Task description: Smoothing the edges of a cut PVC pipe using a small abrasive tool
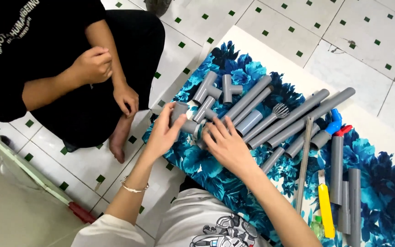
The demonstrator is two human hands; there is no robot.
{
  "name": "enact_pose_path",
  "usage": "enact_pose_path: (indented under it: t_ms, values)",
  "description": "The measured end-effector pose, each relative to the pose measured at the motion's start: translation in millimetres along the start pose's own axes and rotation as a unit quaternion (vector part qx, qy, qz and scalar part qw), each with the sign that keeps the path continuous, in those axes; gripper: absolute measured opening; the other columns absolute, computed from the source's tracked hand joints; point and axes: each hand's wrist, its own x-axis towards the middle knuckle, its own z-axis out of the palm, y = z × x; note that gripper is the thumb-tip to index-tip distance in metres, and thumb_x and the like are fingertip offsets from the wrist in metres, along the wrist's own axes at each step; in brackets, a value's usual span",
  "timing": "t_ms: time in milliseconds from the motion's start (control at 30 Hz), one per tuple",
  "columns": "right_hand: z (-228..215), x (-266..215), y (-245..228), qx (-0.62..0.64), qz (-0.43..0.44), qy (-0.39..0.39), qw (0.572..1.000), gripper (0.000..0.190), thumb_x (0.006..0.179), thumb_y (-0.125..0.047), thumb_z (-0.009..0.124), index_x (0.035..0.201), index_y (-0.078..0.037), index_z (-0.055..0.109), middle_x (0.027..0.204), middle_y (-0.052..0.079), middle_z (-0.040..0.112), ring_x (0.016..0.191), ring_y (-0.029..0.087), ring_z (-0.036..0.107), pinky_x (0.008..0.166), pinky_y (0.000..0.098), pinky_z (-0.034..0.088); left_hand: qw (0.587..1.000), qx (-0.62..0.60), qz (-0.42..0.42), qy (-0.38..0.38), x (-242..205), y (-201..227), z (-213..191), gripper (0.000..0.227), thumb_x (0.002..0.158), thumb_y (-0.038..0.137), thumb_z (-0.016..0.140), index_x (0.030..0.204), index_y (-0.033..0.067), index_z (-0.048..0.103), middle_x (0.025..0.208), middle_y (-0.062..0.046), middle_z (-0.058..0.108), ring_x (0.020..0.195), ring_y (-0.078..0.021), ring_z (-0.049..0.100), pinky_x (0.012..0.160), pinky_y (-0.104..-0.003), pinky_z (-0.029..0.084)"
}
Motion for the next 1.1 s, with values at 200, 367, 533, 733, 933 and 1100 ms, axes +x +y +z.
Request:
enact_pose_path:
  t_ms: [200, 367, 533, 733, 933, 1100]
  values:
    - [-33, 3, 31, 0.195, -0.001, 0.219, 0.956, 0.030, 0.107, -0.021, 0.054, 0.127, -0.006, 0.070, 0.118, 0.022, 0.068, 0.113, 0.041, 0.068, 0.111, 0.0653, 0.047, 0.949, -0.309, 0.051, -0.037, 9, 26, 9, 0.032, 0.112, 0.025, 0.050, 0.136, 0.0051, 0.044, 0.099, -0.016, 0.069, 0.055, -0.0187, 0.069, 0.048, -0.031, 0.062]
    - [-115, 17, 57, 0.149, -0.021, 0.309, 0.939, 0.025, 0.103, -0.021, 0.062, 0.116, -0.010, 0.081, 0.097, 0.017, 0.069, 0.083, 0.035, 0.067, 0.083, 0.0542, 0.058, 0.905, -0.398, 0.119, -0.095, 15, 79, 26, 0.033, 0.111, 0.024, 0.052, 0.136, 0.0071, 0.039, 0.097, -0.017, 0.069, 0.049, -0.0164, 0.066, 0.040, -0.028, 0.058]
    - [-166, 15, 71, -0.034, -0.027, 0.167, 0.985, 0.028, 0.100, -0.021, 0.072, 0.126, -0.015, 0.079, 0.089, 0.009, 0.063, 0.073, 0.026, 0.066, 0.070, 0.0396, 0.057, 0.910, -0.343, 0.195, -0.127, 7, 131, 38, 0.040, 0.107, 0.029, 0.057, 0.135, 0.0088, 0.036, 0.096, -0.017, 0.067, 0.048, -0.0150, 0.063, 0.041, -0.027, 0.055]
    - [-166, -10, 64, -0.061, 0.020, 0.109, 0.992, 0.038, 0.096, -0.019, 0.075, 0.133, -0.007, 0.072, 0.089, 0.011, 0.065, 0.076, 0.025, 0.069, 0.068, 0.0352, 0.056, 0.952, -0.191, 0.205, -0.123, 9, 132, 57, 0.046, 0.100, 0.014, 0.067, 0.134, 0.0030, 0.038, 0.101, -0.015, 0.070, 0.053, -0.0125, 0.065, 0.047, -0.027, 0.058]
    - [-151, -31, 66, -0.104, 0.046, 0.042, 0.993, 0.058, 0.095, -0.018, 0.071, 0.148, 0.002, 0.059, 0.083, 0.009, 0.064, 0.070, 0.020, 0.069, 0.062, 0.0304, 0.058, 0.962, -0.108, 0.219, -0.122, 2, 141, 77, 0.046, 0.098, 0.023, 0.072, 0.129, 0.0006, 0.047, 0.086, -0.013, 0.069, 0.057, -0.0184, 0.068, 0.050, -0.029, 0.054]
    - [-131, -49, 58, -0.020, 0.156, -0.079, 0.984, 0.055, 0.082, -0.018, 0.078, 0.134, -0.005, 0.064, 0.073, 0.003, 0.068, 0.063, 0.022, 0.072, 0.057, 0.0355, 0.059, 0.951, -0.028, 0.290, -0.107, -1, 129, 88, 0.050, 0.095, 0.034, 0.077, 0.127, 0.0042, 0.053, 0.082, -0.013, 0.070, 0.060, -0.0246, 0.069, 0.054, -0.033, 0.052]
